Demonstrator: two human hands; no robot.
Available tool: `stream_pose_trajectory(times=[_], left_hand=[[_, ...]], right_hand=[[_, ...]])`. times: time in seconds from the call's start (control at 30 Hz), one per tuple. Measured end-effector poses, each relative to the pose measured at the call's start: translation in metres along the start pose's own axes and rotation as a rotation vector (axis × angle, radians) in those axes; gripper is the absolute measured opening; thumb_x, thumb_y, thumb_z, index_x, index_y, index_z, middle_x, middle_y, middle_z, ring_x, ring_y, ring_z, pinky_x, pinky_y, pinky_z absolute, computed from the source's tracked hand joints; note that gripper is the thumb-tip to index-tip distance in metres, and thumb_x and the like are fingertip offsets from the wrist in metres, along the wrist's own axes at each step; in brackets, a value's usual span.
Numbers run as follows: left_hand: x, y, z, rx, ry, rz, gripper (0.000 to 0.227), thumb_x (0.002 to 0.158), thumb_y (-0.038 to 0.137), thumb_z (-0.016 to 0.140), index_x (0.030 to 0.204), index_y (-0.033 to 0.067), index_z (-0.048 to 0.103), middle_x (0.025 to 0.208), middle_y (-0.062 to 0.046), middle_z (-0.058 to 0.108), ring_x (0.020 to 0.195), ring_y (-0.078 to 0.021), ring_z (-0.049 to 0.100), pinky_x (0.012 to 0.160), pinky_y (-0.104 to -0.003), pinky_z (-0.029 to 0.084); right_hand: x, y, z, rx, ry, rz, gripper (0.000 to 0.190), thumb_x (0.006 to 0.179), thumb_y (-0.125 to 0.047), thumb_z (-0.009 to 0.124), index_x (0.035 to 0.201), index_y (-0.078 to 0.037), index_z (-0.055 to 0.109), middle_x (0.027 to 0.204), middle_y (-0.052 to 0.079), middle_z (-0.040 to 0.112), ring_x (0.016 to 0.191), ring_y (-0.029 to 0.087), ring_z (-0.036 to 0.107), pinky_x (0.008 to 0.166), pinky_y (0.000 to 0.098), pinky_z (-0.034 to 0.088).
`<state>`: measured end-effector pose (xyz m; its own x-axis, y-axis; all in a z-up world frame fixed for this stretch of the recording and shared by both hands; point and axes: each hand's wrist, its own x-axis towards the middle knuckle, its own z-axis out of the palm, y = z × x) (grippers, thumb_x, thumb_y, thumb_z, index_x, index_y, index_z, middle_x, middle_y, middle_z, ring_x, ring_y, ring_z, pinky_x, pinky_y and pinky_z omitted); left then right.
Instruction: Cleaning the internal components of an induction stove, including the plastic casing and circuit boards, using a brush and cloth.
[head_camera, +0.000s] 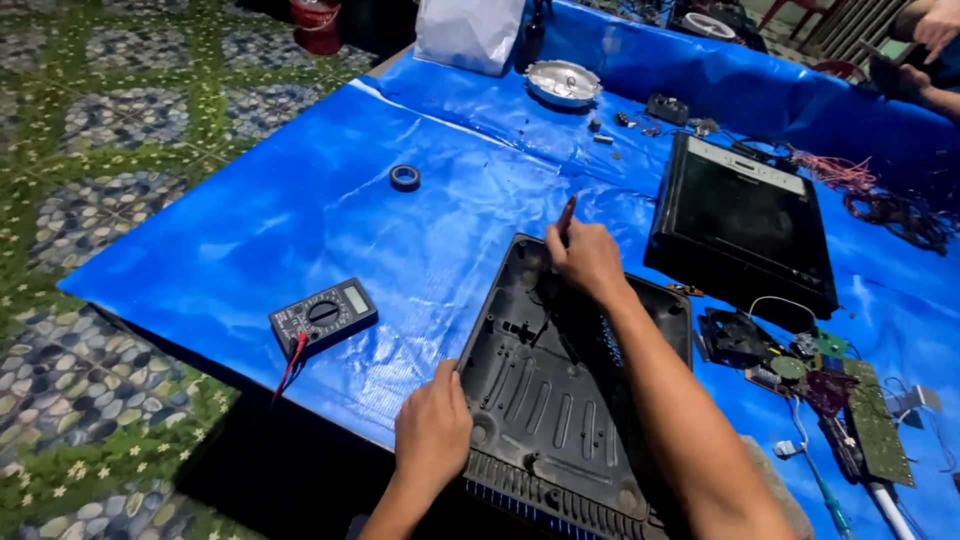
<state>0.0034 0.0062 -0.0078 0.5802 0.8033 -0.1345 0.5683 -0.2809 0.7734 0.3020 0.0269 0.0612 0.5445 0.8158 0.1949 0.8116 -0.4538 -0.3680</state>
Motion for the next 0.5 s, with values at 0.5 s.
stream_pose_trajectory(times=[0.5], left_hand=[[0.0, 0.0, 0.002, 0.03, 0.008, -0.02, 0.04, 0.107, 0.029, 0.032, 0.139, 0.0161, 0.054, 0.074, -0.009, 0.071, 0.068, -0.0312, 0.066, 0.063, -0.048, 0.048]], right_hand=[[-0.004, 0.012, -0.005, 0.048, 0.099, -0.001, 0.051, 0.108, -0.041, 0.052, 0.068, -0.009, 0.054, 0.055, 0.007, 0.052, 0.049, 0.023, 0.049, 0.049, 0.0404, 0.032]])
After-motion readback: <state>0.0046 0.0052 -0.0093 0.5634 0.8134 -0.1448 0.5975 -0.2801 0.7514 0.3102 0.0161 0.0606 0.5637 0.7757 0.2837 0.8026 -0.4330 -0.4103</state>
